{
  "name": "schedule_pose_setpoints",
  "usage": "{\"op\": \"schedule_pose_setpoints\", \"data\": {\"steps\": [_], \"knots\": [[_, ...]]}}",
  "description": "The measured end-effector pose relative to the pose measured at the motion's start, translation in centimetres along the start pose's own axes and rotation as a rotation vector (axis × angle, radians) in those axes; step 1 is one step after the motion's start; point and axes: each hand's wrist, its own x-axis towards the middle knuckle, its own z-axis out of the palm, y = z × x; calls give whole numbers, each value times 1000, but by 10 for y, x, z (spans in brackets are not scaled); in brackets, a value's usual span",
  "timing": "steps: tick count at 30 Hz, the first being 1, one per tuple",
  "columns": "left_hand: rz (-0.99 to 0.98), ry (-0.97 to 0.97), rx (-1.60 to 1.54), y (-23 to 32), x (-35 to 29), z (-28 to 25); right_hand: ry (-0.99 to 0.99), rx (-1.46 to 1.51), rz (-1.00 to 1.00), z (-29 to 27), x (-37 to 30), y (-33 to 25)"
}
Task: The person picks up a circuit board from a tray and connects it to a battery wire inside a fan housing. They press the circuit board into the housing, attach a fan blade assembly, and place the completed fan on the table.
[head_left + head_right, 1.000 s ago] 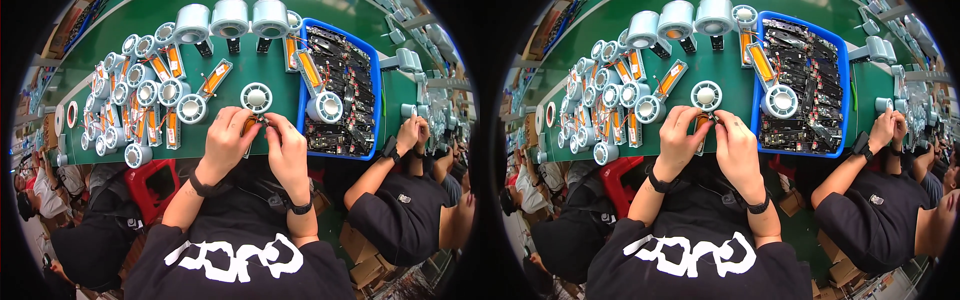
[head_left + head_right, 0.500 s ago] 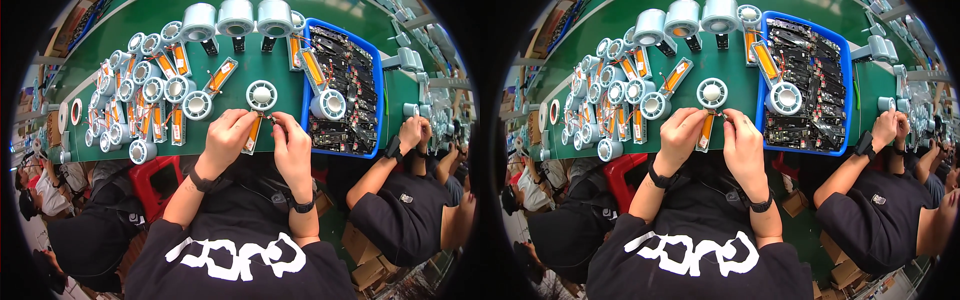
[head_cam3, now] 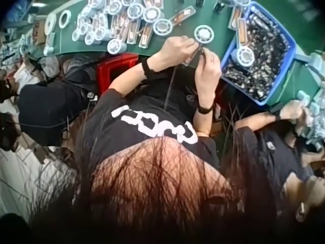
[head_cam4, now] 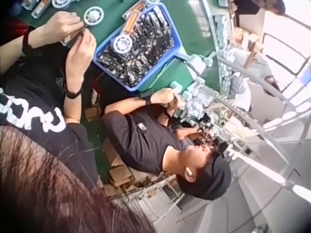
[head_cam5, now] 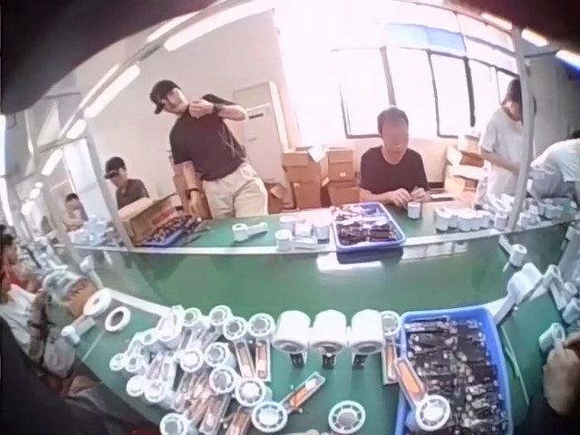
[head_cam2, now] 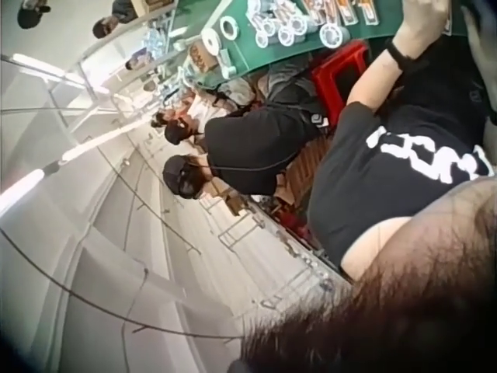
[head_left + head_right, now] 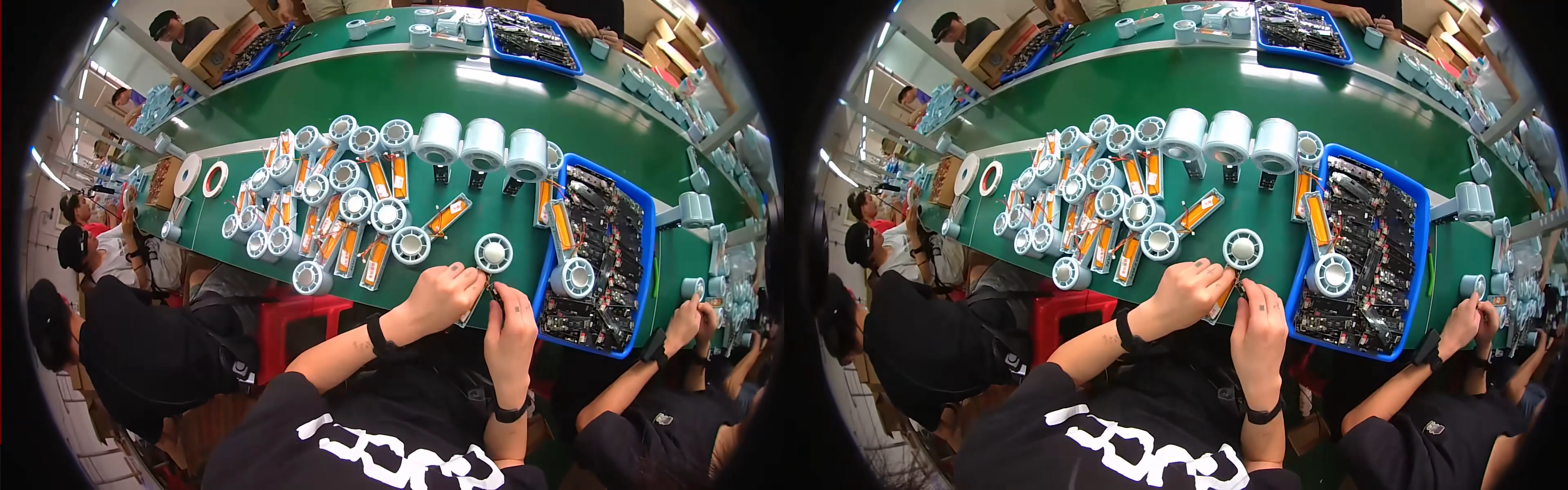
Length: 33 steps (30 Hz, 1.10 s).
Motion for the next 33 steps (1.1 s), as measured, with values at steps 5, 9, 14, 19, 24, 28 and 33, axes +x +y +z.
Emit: {"op": "schedule_pose_setpoints", "data": {"steps": [5,9,14,19,24,28,33], "knots": [[67,-86,12,-5,10,-6,21,-11,33,-1,-1,8],[-1,-40,-59,1,-13,-17,29,67,69,3,10,8],[-56,-70,-74,13,-23,-4,22,118,82,4,7,11],[-98,-81,-45,15,-23,-2,21,121,77,1,3,13],[-105,-179,-24,13,-19,-5,28,83,40,3,0,12],[-128,-269,-61,7,-12,-6,33,1,-59,5,1,10],[-44,-93,-120,-1,-14,-2,-50,-138,-217,-5,5,19]]}}
